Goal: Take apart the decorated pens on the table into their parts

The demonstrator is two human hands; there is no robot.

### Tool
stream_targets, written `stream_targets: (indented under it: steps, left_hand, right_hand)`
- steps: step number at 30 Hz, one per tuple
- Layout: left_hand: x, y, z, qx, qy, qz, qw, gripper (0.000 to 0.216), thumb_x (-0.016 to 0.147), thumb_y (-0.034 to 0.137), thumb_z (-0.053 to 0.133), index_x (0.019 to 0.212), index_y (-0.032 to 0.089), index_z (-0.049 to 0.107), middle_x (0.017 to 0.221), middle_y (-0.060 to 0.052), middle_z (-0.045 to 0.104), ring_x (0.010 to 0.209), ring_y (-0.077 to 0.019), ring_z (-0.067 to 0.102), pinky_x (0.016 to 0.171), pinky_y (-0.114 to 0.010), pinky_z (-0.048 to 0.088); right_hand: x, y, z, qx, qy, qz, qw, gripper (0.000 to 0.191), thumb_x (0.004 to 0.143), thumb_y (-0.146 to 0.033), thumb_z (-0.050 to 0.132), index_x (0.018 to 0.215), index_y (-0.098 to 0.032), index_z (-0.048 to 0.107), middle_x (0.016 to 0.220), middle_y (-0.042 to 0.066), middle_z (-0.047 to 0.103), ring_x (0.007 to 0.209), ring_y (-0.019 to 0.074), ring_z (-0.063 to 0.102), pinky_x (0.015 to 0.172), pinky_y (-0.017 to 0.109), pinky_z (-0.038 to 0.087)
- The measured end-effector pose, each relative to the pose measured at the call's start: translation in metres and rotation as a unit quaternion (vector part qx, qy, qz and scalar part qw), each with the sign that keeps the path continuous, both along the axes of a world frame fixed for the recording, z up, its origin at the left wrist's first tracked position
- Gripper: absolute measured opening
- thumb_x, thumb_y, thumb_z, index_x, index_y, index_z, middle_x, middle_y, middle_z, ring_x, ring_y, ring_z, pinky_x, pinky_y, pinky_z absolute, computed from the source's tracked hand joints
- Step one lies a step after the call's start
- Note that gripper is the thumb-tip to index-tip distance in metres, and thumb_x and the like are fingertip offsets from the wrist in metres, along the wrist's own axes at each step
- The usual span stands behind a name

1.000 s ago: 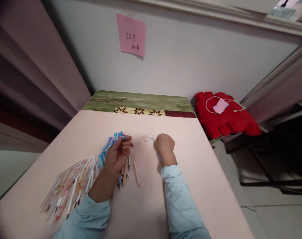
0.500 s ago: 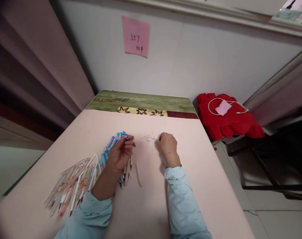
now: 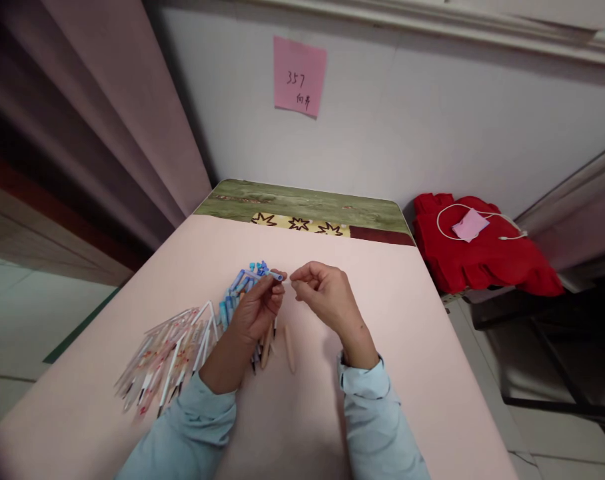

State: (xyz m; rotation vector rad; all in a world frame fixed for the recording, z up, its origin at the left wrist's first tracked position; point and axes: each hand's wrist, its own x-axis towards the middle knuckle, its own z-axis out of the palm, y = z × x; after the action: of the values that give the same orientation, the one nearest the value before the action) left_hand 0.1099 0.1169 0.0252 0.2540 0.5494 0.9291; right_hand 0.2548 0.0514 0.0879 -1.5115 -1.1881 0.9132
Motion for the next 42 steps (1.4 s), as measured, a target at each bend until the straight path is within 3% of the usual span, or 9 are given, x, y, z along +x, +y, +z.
stream_targets:
  steps: [4,11,20,29,42]
  left_hand:
    - [-0.001,0.000,-0.001,0.012,0.013,-0.013,1.000,0.007,0.078,0.009,0.071,0.083,0.011,0.066,0.067,-0.001,0.067,0.052,-0.0067,0.062,0.050,-0.013,0.054]
    - [-0.001,0.001,-0.002,0.013,0.023,-0.018,0.999,0.009,0.075,0.009,0.073,0.081,0.010,0.067,0.066,-0.001,0.067,0.052,-0.0066,0.061,0.049,-0.013,0.053]
    - [0.005,-0.004,-0.004,0.046,0.022,-0.045,0.998,0.016,0.069,0.012,0.080,0.077,0.011,0.067,0.065,0.000,0.066,0.050,-0.0071,0.061,0.047,-0.014,0.051]
    - [0.008,-0.007,-0.014,0.020,0.008,-0.056,0.998,0.019,0.067,0.016,0.083,0.076,0.011,0.067,0.065,-0.001,0.068,0.050,-0.0066,0.061,0.046,-0.012,0.049]
    - [0.006,-0.006,-0.012,0.012,0.010,-0.054,0.998,0.020,0.067,0.016,0.082,0.078,0.011,0.066,0.067,-0.002,0.069,0.048,-0.0057,0.059,0.044,-0.012,0.048]
  right_hand:
    - [-0.001,0.003,-0.006,0.005,-0.050,-0.026,0.998,0.016,0.076,-0.028,0.065,0.084,-0.017,0.071,0.073,0.003,0.072,0.058,0.0127,0.062,0.053,0.022,0.046]
    - [-0.003,0.003,-0.006,0.012,-0.066,-0.038,0.997,0.015,0.076,-0.028,0.063,0.084,-0.018,0.071,0.063,0.000,0.067,0.055,0.0132,0.060,0.054,0.023,0.046]
    - [-0.006,0.001,-0.003,0.003,-0.104,-0.035,0.994,0.014,0.077,-0.029,0.065,0.081,-0.018,0.072,0.065,0.000,0.068,0.055,0.0127,0.058,0.051,0.022,0.041]
    - [-0.007,-0.002,0.003,0.010,-0.116,-0.035,0.993,0.011,0.077,-0.030,0.069,0.079,-0.019,0.072,0.065,0.000,0.068,0.055,0.0127,0.057,0.051,0.022,0.041]
    - [-0.006,-0.003,0.006,0.008,-0.119,-0.041,0.992,0.009,0.077,-0.027,0.070,0.079,-0.018,0.072,0.065,0.000,0.068,0.056,0.0132,0.059,0.053,0.024,0.042]
